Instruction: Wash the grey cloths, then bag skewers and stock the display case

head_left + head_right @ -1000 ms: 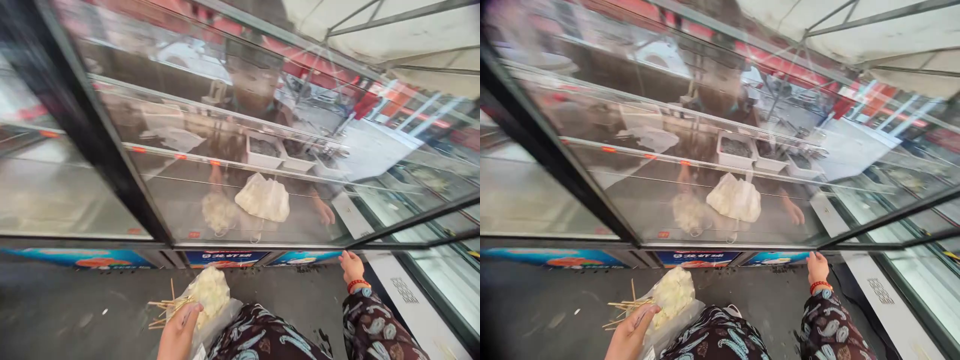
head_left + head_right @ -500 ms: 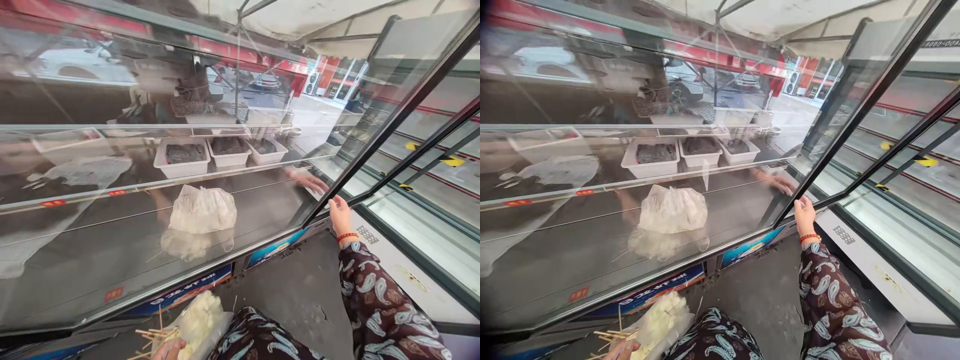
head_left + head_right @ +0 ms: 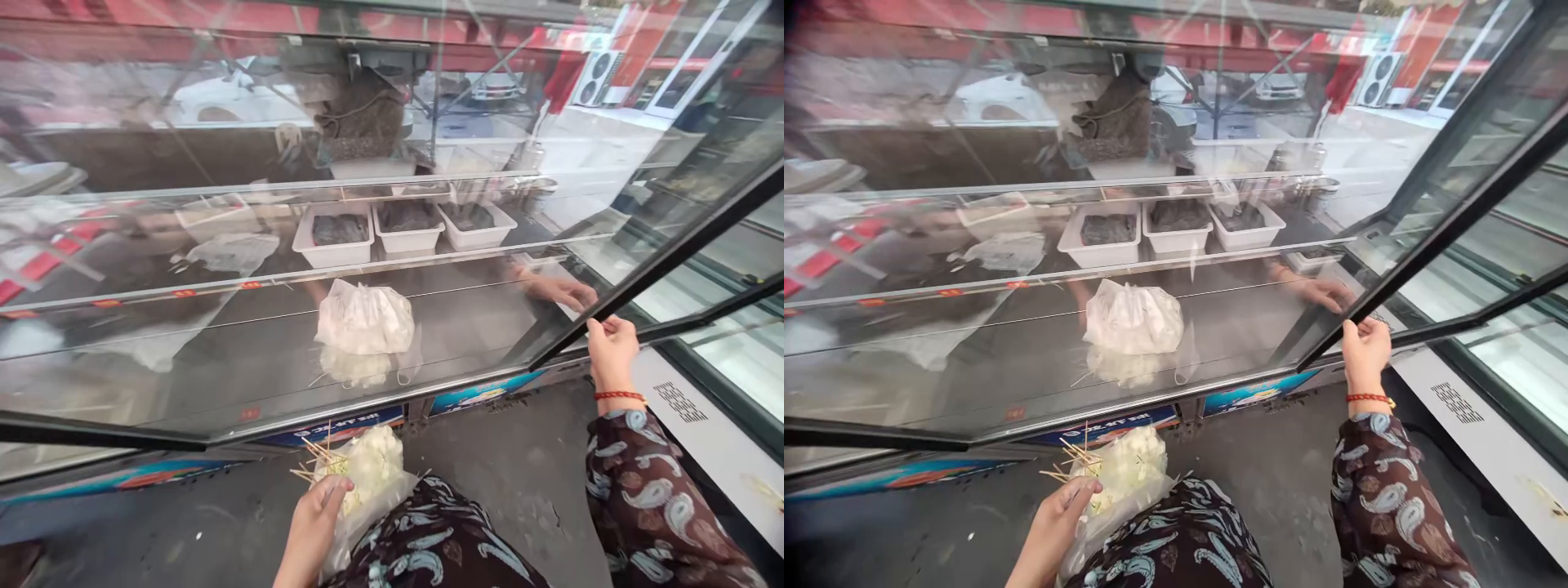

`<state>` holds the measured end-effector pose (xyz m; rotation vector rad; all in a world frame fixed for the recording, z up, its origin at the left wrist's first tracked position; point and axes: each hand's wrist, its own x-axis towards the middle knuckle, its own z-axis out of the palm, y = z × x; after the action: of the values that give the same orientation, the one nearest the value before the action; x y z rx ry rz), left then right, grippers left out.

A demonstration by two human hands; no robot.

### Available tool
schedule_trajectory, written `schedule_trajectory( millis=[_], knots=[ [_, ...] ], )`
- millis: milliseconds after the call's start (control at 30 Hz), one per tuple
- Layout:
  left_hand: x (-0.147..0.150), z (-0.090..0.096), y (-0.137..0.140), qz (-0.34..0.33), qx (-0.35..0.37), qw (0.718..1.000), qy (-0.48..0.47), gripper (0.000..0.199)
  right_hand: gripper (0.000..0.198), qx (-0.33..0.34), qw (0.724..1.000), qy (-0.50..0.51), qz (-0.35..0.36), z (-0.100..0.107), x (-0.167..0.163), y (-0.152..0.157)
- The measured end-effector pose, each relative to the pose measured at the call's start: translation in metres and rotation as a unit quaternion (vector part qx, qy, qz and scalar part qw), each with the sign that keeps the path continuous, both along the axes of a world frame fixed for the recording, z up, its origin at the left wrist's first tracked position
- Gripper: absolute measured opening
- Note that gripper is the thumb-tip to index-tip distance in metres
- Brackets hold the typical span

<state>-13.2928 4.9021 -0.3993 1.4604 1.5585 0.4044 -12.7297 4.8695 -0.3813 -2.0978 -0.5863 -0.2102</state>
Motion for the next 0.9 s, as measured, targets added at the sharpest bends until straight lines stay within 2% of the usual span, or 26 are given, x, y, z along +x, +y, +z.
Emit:
schedule_trajectory(
  millis=[167, 367, 600, 733, 900],
  knots=[
    [-0.002, -0.001, -0.006, 0.011, 0.023, 1.0, 0.002, 0.039, 0.053, 0.049, 0.994, 0.092, -0.039, 0.007, -0.013, 0.0],
    [0.001, -0.006, -0.01, 0.032, 0.028, 0.999, 0.015, 0.041, 0.042, 0.113, 0.988, 0.097, 0.035, -0.001, -0.069, 0.003],
    [0.002, -0.01, -0.02, 0.065, 0.029, 0.997, -0.009, 0.039, 0.045, 0.004, 0.99, 0.03, 0.136, 0.012, -0.151, 0.011],
    [-0.002, -0.011, -0.028, 0.084, 0.032, 0.996, -0.021, 0.035, 0.052, -0.014, 0.97, 0.003, 0.242, 0.014, -0.192, 0.021],
    [-0.019, -0.019, -0.039, 0.128, 0.026, 0.991, -0.03, 0.029, 0.054, -0.061, 0.943, -0.036, 0.324, 0.012, -0.24, 0.041]
  ],
)
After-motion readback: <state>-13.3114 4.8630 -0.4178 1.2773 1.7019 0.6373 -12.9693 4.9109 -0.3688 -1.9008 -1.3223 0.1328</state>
